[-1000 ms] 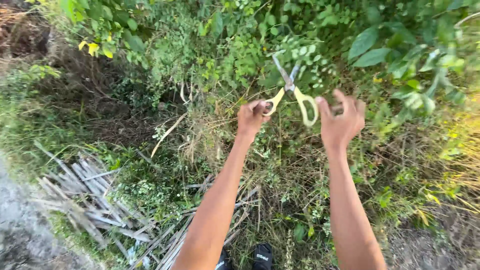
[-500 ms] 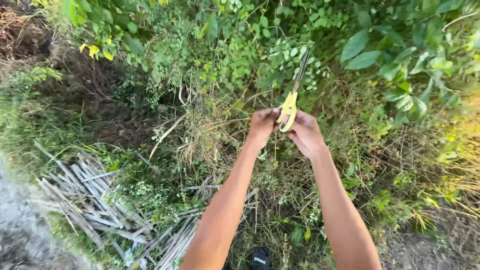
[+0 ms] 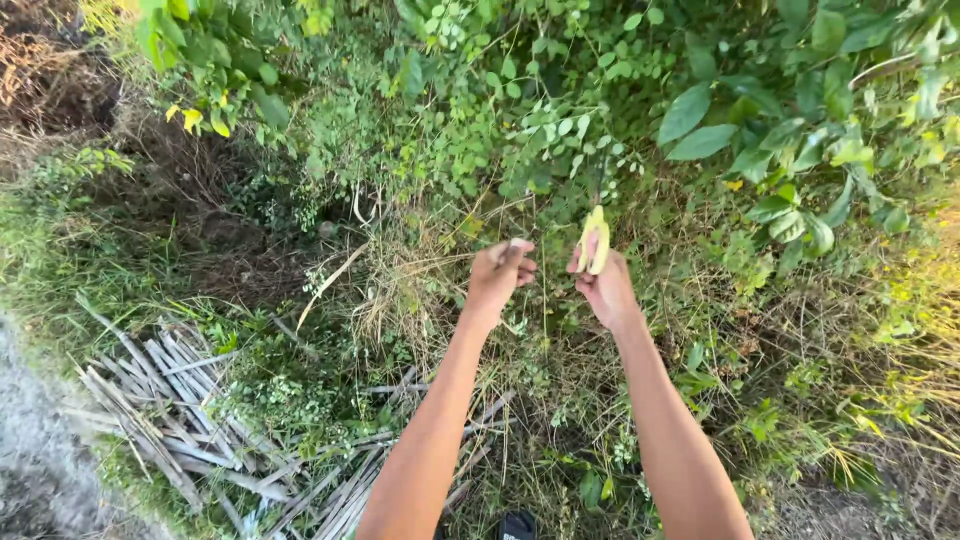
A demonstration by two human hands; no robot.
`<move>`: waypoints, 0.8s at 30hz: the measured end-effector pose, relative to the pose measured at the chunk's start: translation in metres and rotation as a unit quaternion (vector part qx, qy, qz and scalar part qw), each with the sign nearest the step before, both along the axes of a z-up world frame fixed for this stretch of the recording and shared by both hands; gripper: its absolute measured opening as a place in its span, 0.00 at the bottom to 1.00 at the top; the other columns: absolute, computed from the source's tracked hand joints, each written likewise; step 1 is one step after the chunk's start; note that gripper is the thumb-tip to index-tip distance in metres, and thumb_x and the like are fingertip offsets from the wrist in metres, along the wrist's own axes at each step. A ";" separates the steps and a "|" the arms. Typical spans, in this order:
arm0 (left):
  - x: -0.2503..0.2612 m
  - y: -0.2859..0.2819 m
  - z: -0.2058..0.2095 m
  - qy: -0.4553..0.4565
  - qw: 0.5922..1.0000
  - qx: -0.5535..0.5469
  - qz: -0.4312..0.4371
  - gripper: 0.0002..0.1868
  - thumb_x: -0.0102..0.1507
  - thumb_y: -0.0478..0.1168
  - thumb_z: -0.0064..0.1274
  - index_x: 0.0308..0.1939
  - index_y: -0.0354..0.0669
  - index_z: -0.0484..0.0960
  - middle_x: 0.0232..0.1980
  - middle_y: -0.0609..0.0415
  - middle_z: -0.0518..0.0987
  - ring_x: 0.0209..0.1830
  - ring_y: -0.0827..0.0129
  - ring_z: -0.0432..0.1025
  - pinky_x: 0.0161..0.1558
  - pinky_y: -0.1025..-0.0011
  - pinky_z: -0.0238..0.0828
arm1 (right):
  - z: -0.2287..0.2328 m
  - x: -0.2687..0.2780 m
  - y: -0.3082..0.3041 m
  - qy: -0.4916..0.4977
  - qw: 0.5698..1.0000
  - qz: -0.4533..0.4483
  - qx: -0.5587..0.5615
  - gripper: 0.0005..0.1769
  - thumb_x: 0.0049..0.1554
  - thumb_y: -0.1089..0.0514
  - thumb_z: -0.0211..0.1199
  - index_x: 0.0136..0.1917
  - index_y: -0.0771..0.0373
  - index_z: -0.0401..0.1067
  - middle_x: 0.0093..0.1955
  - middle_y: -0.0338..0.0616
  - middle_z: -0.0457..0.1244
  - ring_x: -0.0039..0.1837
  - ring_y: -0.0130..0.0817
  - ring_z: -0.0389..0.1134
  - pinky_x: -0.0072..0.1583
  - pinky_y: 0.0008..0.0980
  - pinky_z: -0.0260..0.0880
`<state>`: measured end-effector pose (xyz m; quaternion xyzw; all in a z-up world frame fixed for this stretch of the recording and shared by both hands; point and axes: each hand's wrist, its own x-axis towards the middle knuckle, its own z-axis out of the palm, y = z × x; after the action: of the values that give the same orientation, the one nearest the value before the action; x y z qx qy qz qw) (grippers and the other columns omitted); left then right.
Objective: The recorder uses a pair of scissors to cut weeds in a field and trim leaves from a nearby bush.
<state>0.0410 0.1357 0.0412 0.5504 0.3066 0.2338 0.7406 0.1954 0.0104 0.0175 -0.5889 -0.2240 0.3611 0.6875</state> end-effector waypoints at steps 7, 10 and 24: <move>-0.025 0.009 0.005 -0.002 0.998 0.000 0.064 0.17 0.70 0.43 0.44 0.52 0.36 0.83 0.40 0.51 0.82 0.32 0.75 0.73 0.35 0.78 0.74 | 0.045 -0.018 0.033 0.110 0.992 0.039 0.058 0.36 0.58 0.23 0.42 0.42 0.58 0.68 0.36 0.35 0.65 0.36 0.23 0.62 0.34 0.24 0.57; -0.036 0.020 -0.029 -0.008 0.997 0.039 0.073 0.16 0.71 0.41 0.43 0.53 0.36 0.82 0.38 0.49 0.81 0.31 0.73 0.72 0.35 0.76 0.74 | 0.051 0.001 0.050 0.218 0.964 0.059 0.139 0.30 0.61 0.29 0.46 0.45 0.57 0.68 0.37 0.37 0.66 0.35 0.24 0.61 0.32 0.21 0.53; -0.051 0.011 -0.032 -0.004 0.992 0.051 0.115 0.18 0.71 0.46 0.47 0.51 0.34 0.83 0.34 0.53 0.80 0.28 0.74 0.71 0.33 0.73 0.70 | 0.075 -0.024 0.014 0.048 0.988 0.126 0.075 0.37 0.62 0.25 0.39 0.43 0.58 0.71 0.34 0.38 0.64 0.26 0.21 0.55 0.28 0.21 0.50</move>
<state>-0.0102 0.1470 0.0088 0.5475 0.3526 0.3350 0.6809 0.1717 0.0246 0.0930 -0.4843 -0.2897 0.4550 0.6889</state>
